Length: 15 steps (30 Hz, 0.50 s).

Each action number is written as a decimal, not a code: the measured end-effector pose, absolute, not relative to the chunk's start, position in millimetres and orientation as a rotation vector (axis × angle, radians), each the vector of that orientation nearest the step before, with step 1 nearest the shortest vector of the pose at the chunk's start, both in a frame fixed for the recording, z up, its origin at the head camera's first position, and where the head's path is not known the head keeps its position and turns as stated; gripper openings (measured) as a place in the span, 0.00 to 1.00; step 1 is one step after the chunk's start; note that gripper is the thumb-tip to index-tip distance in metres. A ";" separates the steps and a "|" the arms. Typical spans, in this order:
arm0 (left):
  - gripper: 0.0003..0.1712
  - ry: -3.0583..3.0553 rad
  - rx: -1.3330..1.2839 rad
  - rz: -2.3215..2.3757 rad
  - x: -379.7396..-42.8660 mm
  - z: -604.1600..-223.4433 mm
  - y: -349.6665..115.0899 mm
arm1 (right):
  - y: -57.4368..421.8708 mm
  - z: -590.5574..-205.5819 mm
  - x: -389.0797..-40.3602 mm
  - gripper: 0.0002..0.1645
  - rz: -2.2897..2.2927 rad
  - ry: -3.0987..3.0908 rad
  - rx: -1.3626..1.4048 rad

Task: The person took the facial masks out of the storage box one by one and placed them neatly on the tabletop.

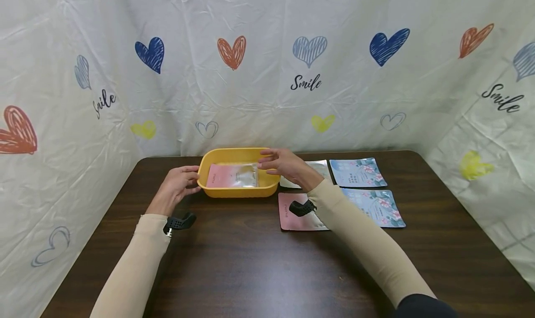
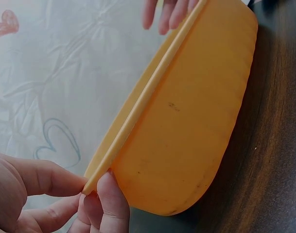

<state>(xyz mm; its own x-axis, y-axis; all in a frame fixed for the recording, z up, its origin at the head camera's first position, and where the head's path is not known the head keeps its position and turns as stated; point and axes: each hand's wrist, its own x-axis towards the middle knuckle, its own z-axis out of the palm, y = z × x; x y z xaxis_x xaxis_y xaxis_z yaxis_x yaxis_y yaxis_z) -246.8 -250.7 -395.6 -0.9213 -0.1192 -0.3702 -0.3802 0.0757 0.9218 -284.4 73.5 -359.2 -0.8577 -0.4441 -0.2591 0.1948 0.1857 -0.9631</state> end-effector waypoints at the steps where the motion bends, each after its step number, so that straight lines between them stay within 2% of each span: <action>1: 0.26 2.151 -0.506 1.942 -246.7 -395.2 -250.8 | 71.7 -359.6 -284.9 0.40 -1.719 1.977 -0.231; 15: 0.25 2.146 -0.505 1.948 -246.1 -394.0 -250.6 | 38.9 -370.6 -292.4 0.44 -1.664 2.014 -0.156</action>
